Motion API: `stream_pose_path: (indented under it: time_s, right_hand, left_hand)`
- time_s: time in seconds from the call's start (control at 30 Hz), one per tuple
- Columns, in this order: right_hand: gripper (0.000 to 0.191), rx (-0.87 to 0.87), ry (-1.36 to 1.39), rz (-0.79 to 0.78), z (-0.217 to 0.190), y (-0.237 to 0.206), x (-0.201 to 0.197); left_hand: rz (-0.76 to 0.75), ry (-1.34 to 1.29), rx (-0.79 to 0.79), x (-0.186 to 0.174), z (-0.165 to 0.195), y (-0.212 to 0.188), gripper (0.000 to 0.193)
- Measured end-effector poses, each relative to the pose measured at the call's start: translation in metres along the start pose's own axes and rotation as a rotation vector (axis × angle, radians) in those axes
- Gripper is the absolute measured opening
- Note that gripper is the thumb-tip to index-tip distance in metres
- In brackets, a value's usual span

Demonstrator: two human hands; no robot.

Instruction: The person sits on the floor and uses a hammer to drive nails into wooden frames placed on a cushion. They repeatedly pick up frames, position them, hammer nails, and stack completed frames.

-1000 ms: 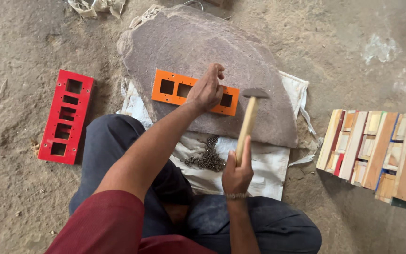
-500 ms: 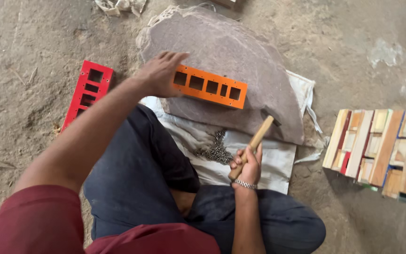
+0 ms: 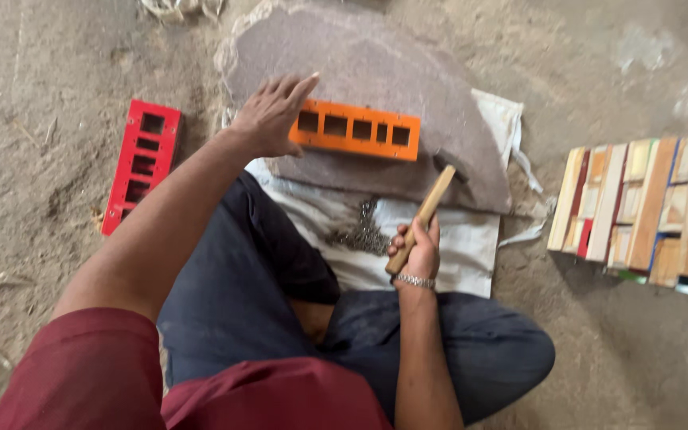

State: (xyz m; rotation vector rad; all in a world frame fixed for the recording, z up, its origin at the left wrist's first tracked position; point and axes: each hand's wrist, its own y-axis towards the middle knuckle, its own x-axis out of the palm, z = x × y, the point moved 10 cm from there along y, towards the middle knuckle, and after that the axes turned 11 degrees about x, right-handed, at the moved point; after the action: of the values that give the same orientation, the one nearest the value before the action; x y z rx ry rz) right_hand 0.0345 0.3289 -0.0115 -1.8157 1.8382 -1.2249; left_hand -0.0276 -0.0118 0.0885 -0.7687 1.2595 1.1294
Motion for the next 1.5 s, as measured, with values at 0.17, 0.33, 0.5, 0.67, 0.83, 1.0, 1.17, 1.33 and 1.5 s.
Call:
stream_pose_path:
  time_s: [0.17,0.33,0.5,0.67,0.83,1.0,1.17,1.33,1.5]
  right_hand:
    - [0.045,-0.012,0.038,-0.054,0.001,0.001,0.0]
    - [0.045,-0.005,0.051,-0.045,0.002,0.0,0.0]
    - [0.047,-0.008,0.043,-0.075,0.003,-0.006,0.002]
    - [0.045,0.005,0.056,-0.068,0.002,-0.005,0.002]
    - [0.043,-0.005,0.05,-0.07,0.003,-0.004,0.002]
    - [0.041,0.002,0.052,-0.099,0.005,-0.001,0.005]
    - [0.042,0.007,0.031,-0.063,0.005,0.0,0.003]
    - [0.043,0.02,0.022,-0.032,0.006,-0.003,0.006]
    - [0.045,0.014,0.016,-0.029,0.004,-0.007,0.012]
  left_hand:
    - [-0.262,-0.42,-0.251,0.076,0.077,-0.026,0.061]
    - [-0.426,-0.481,-0.014,0.143,0.198,-0.048,0.037]
    - [-0.263,-0.329,0.024,0.157,0.212,-0.042,0.016]
    - [-0.177,-0.392,0.04,0.155,0.208,-0.046,0.017]
    - [-0.061,-0.557,-0.005,0.152,0.202,-0.047,0.014]
    - [0.245,-0.946,-0.271,0.135,0.161,-0.041,0.007]
    - [0.271,-1.138,-0.541,0.105,0.078,-0.032,0.01]
    - [0.398,-1.282,-0.676,0.063,0.007,-0.034,0.009]
    - [0.484,-1.241,-0.71,0.049,-0.034,-0.032,0.014]
